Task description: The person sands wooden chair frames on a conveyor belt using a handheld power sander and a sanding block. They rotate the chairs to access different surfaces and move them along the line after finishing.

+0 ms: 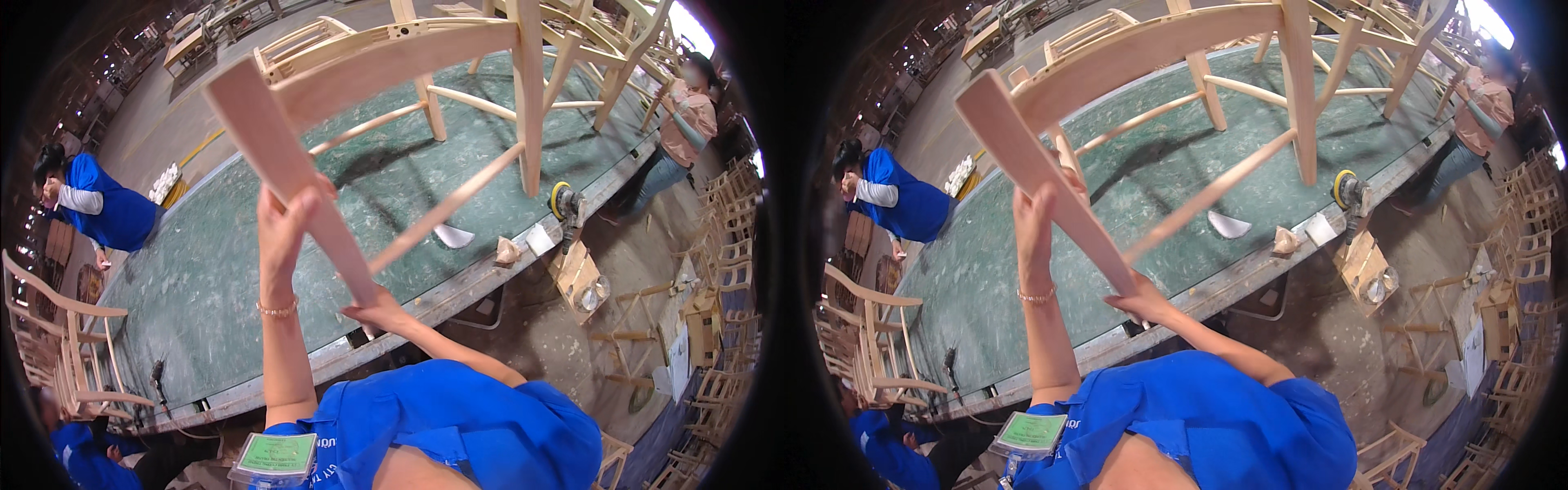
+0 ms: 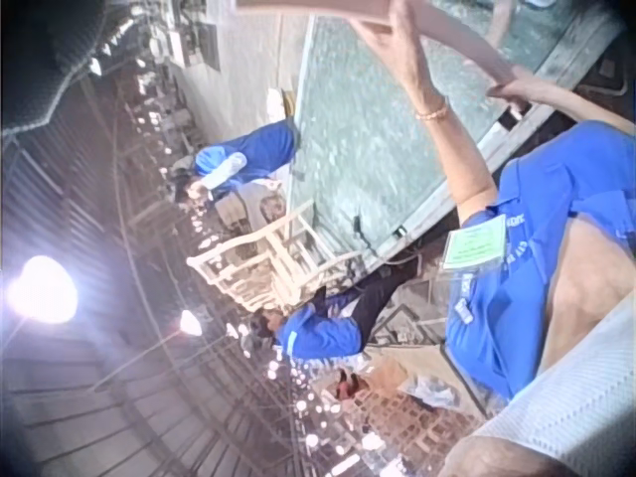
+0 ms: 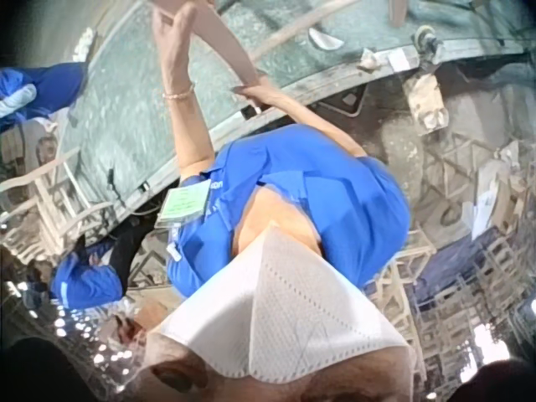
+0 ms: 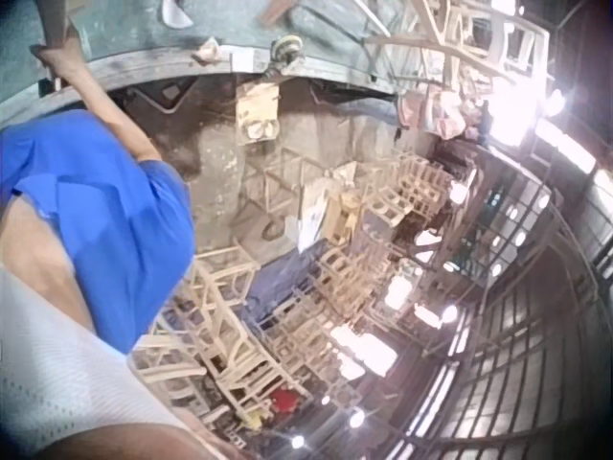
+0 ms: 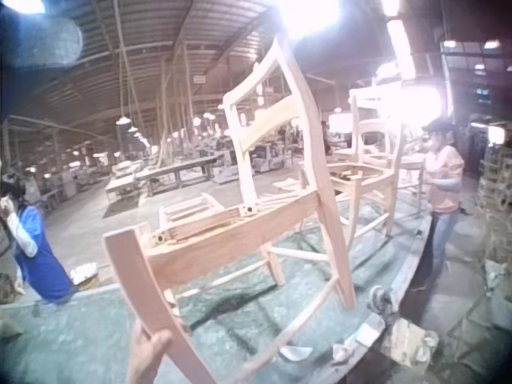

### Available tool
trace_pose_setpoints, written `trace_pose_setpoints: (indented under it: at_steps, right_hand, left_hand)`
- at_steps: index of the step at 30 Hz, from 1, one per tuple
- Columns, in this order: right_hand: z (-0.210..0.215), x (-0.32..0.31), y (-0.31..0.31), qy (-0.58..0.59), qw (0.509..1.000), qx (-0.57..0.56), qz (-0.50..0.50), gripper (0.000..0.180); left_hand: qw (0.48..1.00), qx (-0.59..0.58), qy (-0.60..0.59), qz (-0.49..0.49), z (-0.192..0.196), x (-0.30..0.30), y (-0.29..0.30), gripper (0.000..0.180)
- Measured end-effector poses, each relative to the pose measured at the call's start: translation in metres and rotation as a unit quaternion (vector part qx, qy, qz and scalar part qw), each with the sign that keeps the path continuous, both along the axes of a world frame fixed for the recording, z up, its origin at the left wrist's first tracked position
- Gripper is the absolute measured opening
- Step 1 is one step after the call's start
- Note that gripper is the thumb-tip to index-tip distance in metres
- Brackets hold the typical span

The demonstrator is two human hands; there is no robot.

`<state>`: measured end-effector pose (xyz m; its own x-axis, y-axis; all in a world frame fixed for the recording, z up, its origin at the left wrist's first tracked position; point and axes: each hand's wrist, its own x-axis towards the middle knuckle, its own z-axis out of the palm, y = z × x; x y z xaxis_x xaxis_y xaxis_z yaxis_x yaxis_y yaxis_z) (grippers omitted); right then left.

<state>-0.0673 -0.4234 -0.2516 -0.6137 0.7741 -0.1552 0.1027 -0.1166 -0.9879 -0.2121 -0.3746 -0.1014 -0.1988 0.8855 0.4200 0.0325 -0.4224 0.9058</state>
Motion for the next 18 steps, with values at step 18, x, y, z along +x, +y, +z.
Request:
trace_pose_setpoints:
  at_steps: [18]
  right_hand:
    - [-0.019, 0.285, -0.018, -0.087, 0.842, 0.166, -0.506, 0.026]
  left_hand:
    - [0.985, -0.109, -0.131, 0.040, -0.115, -0.053, 0.096, 0.044]
